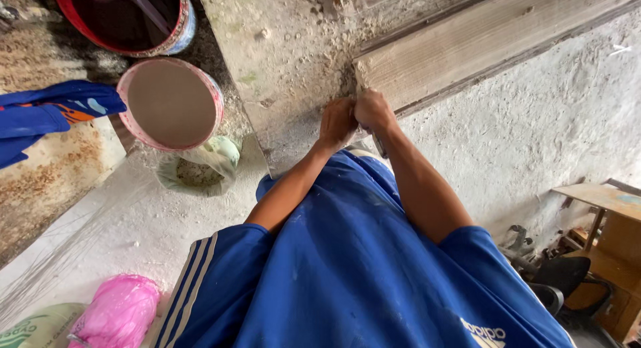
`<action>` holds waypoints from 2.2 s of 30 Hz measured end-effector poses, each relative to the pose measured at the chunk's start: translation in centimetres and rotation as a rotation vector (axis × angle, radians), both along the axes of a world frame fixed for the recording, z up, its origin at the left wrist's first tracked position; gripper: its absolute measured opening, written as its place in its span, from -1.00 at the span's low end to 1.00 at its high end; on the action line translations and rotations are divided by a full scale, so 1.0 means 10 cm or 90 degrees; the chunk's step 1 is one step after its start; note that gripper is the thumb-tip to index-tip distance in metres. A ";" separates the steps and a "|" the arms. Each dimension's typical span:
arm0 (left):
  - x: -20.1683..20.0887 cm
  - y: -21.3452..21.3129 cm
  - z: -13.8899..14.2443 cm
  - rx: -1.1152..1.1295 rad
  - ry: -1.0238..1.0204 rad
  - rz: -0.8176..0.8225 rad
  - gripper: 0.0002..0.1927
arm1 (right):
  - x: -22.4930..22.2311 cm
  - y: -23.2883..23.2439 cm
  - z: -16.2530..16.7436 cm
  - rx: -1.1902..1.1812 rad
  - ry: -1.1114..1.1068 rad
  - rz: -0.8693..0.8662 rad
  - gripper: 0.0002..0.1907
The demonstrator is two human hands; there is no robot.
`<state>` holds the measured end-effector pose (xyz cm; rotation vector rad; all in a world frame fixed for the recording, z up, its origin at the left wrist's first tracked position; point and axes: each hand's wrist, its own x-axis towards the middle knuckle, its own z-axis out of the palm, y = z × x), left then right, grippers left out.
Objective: The person scrapes dried plaster residue out of the grooves of long mold boards with a small hand scraper, sweeping loose debris aside with a red brush. They then use a trowel and a flat pad to work plaster material along the boards and reposition the boards on the work table.
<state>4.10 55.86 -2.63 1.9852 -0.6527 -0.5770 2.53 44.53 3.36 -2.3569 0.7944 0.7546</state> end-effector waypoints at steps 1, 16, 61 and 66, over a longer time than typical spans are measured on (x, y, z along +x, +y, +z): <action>0.00 -0.01 0.00 -0.003 0.042 0.018 -0.84 | -0.06 -0.01 -0.01 -0.017 -0.064 0.052 -0.80; 0.56 -0.30 0.05 0.198 0.280 -0.094 -0.62 | -0.05 0.14 -0.04 -0.011 -0.043 -0.207 -0.74; 0.34 -0.20 0.19 0.202 0.067 0.022 -0.76 | -0.40 -0.08 0.42 0.138 -0.065 -0.265 -0.69; 0.33 -0.18 0.16 0.244 0.080 -0.005 -0.78 | -0.37 0.05 0.17 0.136 -0.059 -0.354 -0.69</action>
